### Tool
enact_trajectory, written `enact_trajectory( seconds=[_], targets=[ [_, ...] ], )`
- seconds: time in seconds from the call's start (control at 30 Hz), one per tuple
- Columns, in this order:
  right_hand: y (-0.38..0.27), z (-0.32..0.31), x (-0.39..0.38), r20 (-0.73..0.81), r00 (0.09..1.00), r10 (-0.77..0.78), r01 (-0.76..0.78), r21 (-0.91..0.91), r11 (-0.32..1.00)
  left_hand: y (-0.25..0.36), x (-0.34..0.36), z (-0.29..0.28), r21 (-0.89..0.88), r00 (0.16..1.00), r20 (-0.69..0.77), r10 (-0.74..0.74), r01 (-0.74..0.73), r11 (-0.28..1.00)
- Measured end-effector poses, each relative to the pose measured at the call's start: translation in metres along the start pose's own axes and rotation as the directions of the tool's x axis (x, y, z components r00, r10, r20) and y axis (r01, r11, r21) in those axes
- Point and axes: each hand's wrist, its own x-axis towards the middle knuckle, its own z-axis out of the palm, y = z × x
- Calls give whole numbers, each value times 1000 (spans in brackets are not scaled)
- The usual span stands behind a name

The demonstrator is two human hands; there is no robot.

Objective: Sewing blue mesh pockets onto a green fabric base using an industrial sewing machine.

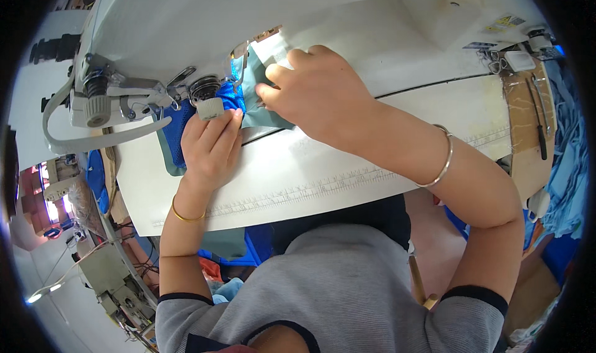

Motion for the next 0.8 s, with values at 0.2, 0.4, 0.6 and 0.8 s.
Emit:
enact_trajectory(
  seconds=[0.2,0.4,0.6,0.8],
  targets=[
    [1,17,8,-159,987,-40,41,5,999,-3,4,0,-8,999,-9,36,-36,999],
    [-7,24,9,-125,992,-19,22,18,1000,-1,5,-2,8,1000,11,13,-13,1000],
    [-14,32,8,-130,991,22,-17,39,999,0,7,-3,-1,999,43,14,-14,1000],
    [-19,31,6,-84,992,93,-82,118,990,3,9,-3,-16,997,72,-25,27,1000]
  ],
)
